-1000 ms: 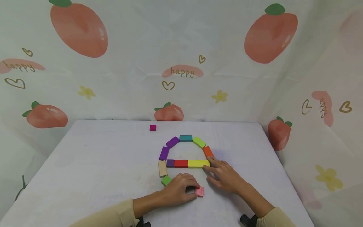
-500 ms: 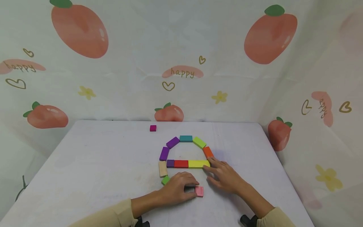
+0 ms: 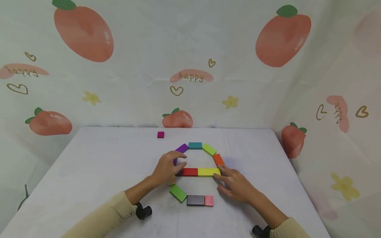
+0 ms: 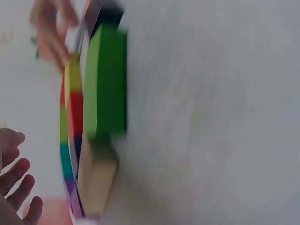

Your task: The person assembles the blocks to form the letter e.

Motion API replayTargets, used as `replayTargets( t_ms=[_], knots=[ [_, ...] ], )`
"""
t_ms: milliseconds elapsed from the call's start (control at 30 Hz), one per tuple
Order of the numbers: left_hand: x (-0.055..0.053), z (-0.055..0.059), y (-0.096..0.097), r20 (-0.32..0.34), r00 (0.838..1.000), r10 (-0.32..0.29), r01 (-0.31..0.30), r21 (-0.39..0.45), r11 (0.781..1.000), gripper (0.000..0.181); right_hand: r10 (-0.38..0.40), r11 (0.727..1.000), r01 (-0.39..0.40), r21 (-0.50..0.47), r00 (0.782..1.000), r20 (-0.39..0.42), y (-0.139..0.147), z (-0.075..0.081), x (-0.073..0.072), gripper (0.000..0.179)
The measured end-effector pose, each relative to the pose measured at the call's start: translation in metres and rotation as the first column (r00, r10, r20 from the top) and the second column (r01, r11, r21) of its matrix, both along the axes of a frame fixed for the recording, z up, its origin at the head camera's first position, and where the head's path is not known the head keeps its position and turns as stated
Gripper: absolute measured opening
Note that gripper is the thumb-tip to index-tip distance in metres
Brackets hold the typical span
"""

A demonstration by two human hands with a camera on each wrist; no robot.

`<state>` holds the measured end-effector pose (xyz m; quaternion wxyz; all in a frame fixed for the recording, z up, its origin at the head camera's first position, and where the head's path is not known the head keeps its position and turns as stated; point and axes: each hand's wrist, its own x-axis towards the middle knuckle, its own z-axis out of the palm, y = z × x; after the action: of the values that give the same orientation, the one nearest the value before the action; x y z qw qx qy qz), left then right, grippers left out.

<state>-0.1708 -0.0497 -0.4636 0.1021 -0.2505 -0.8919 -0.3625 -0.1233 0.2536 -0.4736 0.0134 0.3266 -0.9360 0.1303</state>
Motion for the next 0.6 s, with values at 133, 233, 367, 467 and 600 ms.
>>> replayTargets(
  t_ms=[133, 233, 367, 467, 600],
  knots=[
    [-0.019, 0.0, -0.018, -0.011, 0.995, 0.103, -0.103, 0.01, 0.995, 0.021, -0.004, 1.0, 0.004, -0.001, 1.0, 0.005, 0.0, 0.0, 0.0, 0.045],
    [-0.032, -0.004, -0.032, -0.029, 0.983, 0.179, -0.18, -0.004, 0.984, 0.02, -0.004, 1.0, 0.004, 0.001, 1.0, 0.007, 0.0, 0.001, 0.0, 0.045],
    [-0.047, -0.01, -0.05, -0.049, 0.962, 0.269, -0.27, -0.028, 0.962, 0.02, 0.002, 1.0, -0.002, -0.002, 1.0, 0.005, -0.001, 0.001, 0.0, 0.045],
    [-0.056, -0.014, -0.06, -0.025, 0.949, 0.314, -0.315, -0.014, 0.949, 0.025, 0.002, 1.0, -0.002, -0.002, 1.0, 0.003, 0.0, 0.002, 0.0, 0.044],
    [-0.064, -0.015, -0.068, 0.072, 0.933, 0.352, -0.353, -0.002, 0.936, 0.034, 0.003, 1.0, -0.003, -0.003, 1.0, -0.002, 0.001, 0.002, 0.0, 0.044]
  ],
)
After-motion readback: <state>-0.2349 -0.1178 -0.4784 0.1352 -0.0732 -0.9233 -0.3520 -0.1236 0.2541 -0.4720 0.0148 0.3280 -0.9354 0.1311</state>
